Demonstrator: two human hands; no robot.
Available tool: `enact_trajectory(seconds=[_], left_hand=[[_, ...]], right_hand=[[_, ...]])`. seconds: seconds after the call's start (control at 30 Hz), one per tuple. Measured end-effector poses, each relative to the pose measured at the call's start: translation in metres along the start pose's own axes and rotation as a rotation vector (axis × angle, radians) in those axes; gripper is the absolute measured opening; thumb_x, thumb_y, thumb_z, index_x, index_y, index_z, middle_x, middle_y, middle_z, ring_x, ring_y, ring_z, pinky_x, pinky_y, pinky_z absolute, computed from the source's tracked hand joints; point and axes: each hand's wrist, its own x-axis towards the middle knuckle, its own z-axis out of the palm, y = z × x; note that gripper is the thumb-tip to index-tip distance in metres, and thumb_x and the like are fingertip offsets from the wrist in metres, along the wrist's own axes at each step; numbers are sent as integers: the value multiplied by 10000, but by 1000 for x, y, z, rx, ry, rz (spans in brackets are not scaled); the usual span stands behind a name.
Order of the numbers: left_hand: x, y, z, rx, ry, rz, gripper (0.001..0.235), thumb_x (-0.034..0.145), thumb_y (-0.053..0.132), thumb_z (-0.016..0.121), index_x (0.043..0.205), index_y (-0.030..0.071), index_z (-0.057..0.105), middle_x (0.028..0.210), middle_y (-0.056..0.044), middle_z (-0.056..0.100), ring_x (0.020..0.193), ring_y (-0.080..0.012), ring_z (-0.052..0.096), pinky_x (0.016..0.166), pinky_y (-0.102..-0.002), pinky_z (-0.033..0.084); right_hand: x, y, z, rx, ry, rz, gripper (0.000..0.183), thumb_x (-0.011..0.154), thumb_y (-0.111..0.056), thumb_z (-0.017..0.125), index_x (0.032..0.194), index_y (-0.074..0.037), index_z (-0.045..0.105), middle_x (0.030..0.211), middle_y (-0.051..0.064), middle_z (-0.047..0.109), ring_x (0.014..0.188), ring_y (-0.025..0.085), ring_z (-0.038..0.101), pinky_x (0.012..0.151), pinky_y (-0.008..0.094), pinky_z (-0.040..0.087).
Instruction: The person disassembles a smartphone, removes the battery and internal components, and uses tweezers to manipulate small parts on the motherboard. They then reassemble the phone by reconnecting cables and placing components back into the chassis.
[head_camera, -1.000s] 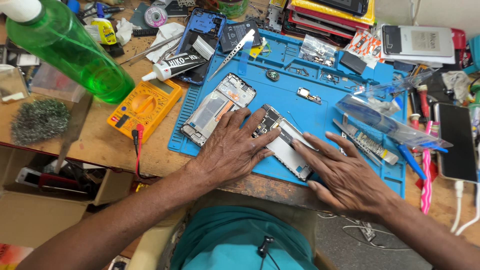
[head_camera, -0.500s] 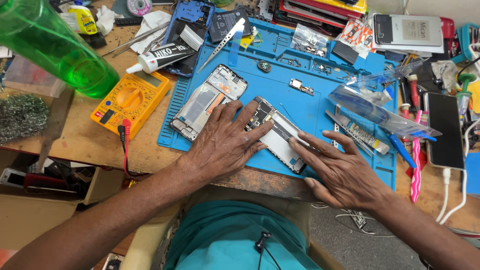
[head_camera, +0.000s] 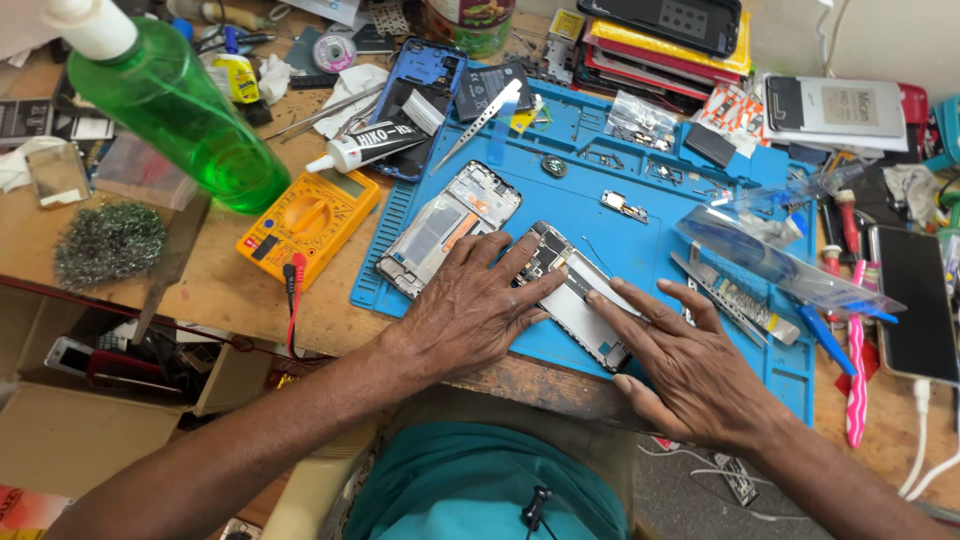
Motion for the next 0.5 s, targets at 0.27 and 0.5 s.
enact_trajectory(seconds=[0.27, 0.5], left_hand=[[2, -1, -3, 59, -58, -23, 597, 984, 409, 574, 1419, 3, 530, 1438, -160, 517, 1244, -337, 479, 1046, -484, 370], [1, 2, -5, 78, -30, -18, 601, 983, 404, 558, 1419, -8, 528, 1536, -181, 470, 1320, -329, 473, 1086, -487, 354]], right_hand=[[17, 1, 8, -11, 1, 24, 732, 921, -352, 443, 1560, -26, 301, 1509, 209, 480, 1518, 275, 277, 1240, 510, 78], [20, -1, 10, -34, 11, 27, 735, 926, -361, 436, 1575, -49, 288, 1506, 171, 491, 1534, 267, 234, 1240, 505, 32]])
